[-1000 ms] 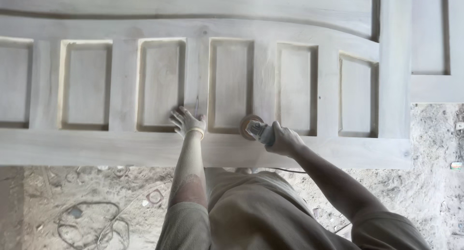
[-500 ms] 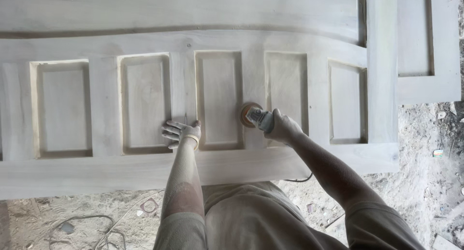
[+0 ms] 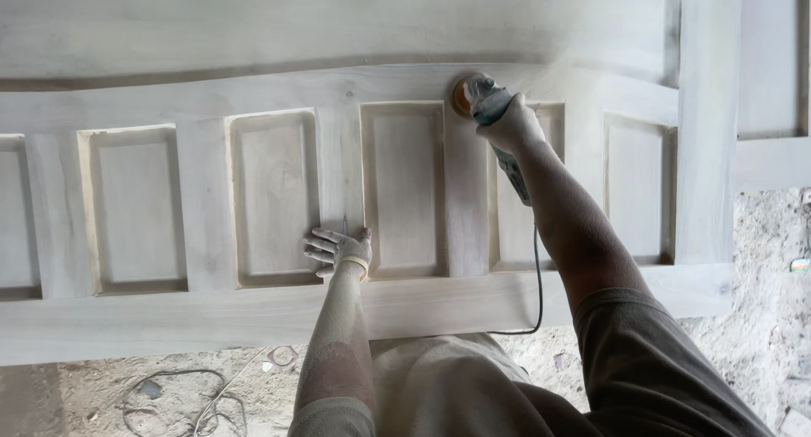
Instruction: The person uses an orbital sander to smooth the surface of a large wooden door lying flat on the ground. They systematically move the sander across the flat panels and raised frames, generating sawdust. The person occasionally pauses to adjust their grip or position.
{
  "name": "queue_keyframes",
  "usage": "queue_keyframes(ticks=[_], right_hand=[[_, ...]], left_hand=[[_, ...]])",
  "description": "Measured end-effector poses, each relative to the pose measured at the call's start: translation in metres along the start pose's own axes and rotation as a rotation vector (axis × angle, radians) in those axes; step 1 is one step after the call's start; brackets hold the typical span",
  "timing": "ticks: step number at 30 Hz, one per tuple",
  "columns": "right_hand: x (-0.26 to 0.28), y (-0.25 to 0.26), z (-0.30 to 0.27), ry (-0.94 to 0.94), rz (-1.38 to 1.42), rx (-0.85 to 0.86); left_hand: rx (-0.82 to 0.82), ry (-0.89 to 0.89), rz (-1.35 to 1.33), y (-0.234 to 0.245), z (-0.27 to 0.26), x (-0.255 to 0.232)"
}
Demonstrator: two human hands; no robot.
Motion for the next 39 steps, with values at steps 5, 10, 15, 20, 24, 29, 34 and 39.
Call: queue_keyframes(ticks=[5,10,15,20,24,29,34,39], right_hand=[[-0.020,-0.006,-0.021,0.058,-0.009,0.023],[-0.055,-0.053,-0.097,0.124,-0.179,0.191],[-0.094,-0.100,-0.174,0.098,-0.215,0.334],[-0.130,-0.125,-0.231,0.170,-0.195,0.274],[-0.145,-0.121,-0.239,0.168,-0.289,0.276],[-0.129,-0.091,-0.192,0.098,-0.268,0.261],[-0.095,-0.060,-0.128,0.102,-0.231,0.235],[-0.067,-0.026,-0.063,0.094,-0.139,0.185]], left_hand=[[-0.063,0.028,0.041,0.004,0.006,0.004],[-0.113,0.015,0.047,0.008,0.002,0.002],[0.021,0.028,-0.019,0.016,-0.005,-0.018],[0.007,0.029,0.055,0.024,-0.023,-0.011],[-0.002,-0.047,0.139,0.020,-0.030,-0.018],[0.054,-0.131,0.162,0.018,-0.031,-0.023],[0.033,-0.079,0.162,0.024,-0.037,-0.012],[0.012,-0.059,0.169,0.015,-0.041,-0.006]])
Point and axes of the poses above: each hand's wrist, its own z-axis towards the middle knuckle, its own y-axis out of the back of the hand, x = y × z, the point moved 9 cm from there along z, towards the middle knuckle, and after that the axes turned 3 degrees about -y, right-handed, at the moved point
